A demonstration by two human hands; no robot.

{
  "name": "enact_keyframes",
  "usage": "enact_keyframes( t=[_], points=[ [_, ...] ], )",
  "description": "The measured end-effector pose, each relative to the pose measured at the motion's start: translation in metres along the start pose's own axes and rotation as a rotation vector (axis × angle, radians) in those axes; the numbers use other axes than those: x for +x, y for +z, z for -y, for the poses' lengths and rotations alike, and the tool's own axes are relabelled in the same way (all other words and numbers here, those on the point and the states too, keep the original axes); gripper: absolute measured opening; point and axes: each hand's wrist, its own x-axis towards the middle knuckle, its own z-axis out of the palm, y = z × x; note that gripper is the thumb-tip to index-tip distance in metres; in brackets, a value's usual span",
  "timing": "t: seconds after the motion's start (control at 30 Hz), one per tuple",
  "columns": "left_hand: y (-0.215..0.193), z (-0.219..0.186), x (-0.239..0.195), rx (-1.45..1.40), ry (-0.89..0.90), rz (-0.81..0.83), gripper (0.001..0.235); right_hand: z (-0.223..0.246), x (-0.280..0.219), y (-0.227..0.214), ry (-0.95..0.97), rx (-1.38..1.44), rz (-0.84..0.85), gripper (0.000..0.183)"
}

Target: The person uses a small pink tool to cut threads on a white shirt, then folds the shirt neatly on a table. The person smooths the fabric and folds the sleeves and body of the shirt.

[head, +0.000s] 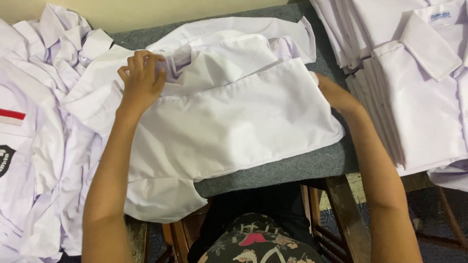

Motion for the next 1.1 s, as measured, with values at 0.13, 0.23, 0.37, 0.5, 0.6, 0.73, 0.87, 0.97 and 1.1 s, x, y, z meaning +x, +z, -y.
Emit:
enact_keyframes(
  t=[0.13,0.23,0.37,0.5,0.6,0.73,0.87,0.97,1.1],
  points=[
    [0.049,0.035,0.005,0.067,0.000,-0.174,0.025,-0.003,0.006,0.013,-0.011,0.038,-0.030,0.051],
    [0.071,0.047,-0.004,0.317,0.007,-0.335,0.029,-0.013,0.005,0.010,-0.023,0.080,-0.063,0.049],
    [0.071,0.043,-0.005,0.171,0.011,-0.365,0.023,-0.030,0.003,-0.004,-0.034,0.134,-0.095,0.047],
    [0.070,0.041,-0.004,0.133,-0.017,-0.333,0.019,-0.047,0.005,-0.012,-0.034,0.192,-0.126,0.046],
    [0.061,0.033,-0.007,0.079,-0.056,-0.300,0.018,-0.054,0.011,-0.014,-0.041,0.231,-0.144,0.045],
    [0.060,0.035,-0.007,0.087,-0.068,-0.297,0.018,-0.059,0.000,-0.044,-0.150,-0.052,-0.408,0.018],
    [0.060,0.034,-0.006,0.080,-0.080,-0.283,0.017,-0.023,-0.038,-0.032,-0.216,-0.451,-0.541,0.019],
    [0.063,0.038,-0.008,0.090,-0.086,-0.280,0.019,-0.008,-0.055,-0.014,-0.173,-0.694,-0.546,0.022],
    [0.067,0.045,-0.008,0.107,-0.086,-0.284,0.020,-0.004,-0.066,-0.004,0.013,-0.810,-0.501,0.024]
  ],
)
